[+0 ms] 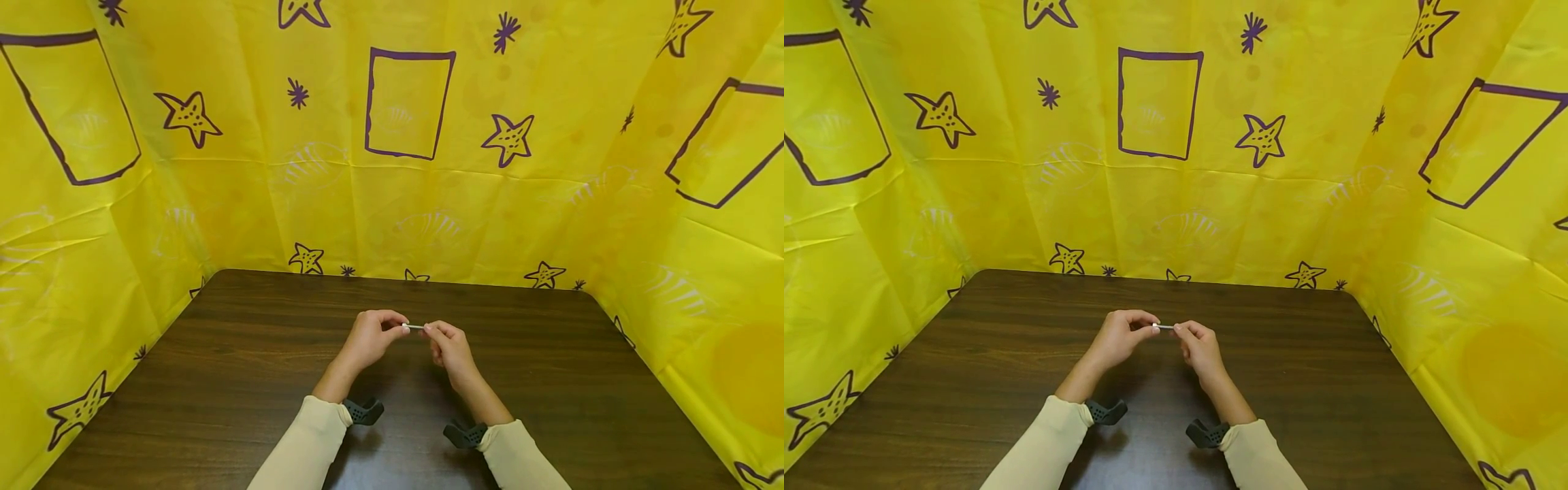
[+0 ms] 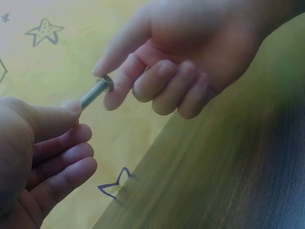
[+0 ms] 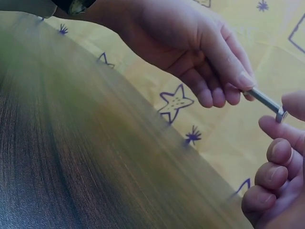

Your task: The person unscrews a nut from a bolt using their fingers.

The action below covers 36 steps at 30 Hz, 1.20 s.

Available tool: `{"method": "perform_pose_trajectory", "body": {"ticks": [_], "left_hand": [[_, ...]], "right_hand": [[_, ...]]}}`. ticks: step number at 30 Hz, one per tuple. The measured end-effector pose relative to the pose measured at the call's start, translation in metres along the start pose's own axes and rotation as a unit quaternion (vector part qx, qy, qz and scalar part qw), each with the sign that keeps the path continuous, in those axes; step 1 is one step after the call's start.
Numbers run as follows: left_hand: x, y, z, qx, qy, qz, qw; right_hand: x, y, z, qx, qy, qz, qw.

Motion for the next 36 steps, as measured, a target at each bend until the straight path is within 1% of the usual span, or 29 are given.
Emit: {"method": "perform_pose_trajectory", "body": {"ticks": [5, 15, 26, 28, 30, 33, 36], "left_hand": [[0.0, -0.001, -0.001, 0.001, -0.001, 0.007, 1.0], [0.001, 0.0, 0.0, 0.0, -0.004, 0.008, 1.0], [0.001, 0.001, 0.0, 0.009, 0.003, 0.003, 0.9999], [0.001, 0.001, 0.0, 0.009, 0.003, 0.004, 1.0], [0.0, 0.001, 0.0, 0.009, 0.003, 0.003, 1.0], [0.0, 0.001, 0.0, 0.009, 0.003, 0.0, 1.0], [-0.002, 0.001, 0.001, 0.007, 0.006, -0.007, 0.9999]], "right_hand": [[0.001, 0.0, -0.001, 0.013, -0.015, -0.005, 0.9998], [0.0, 0.003, -0.008, 0.038, -0.032, -0.024, 0.9985], [0.0, 0.004, -0.009, 0.08, -0.041, -0.02, 0.9958], [0.001, 0.003, -0.008, 0.075, -0.038, -0.012, 0.9964], [0.001, 0.001, -0.007, 0.061, -0.025, -0.004, 0.9978], [0.002, 0.002, -0.007, 0.021, 0.013, 0.012, 0.9996], [0.0, 0.007, -0.015, -0.008, 0.053, 0.015, 0.9984]]}}
Point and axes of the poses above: each hand's wrist, its own y-axis away from the middle knuckle, its own x-axis out of the back of the hand, z = x × y, the point moved 5 cm from there along -y, towards the middle knuckle, and after that the axes turned 10 degrees about z, right-handed, at the moved point
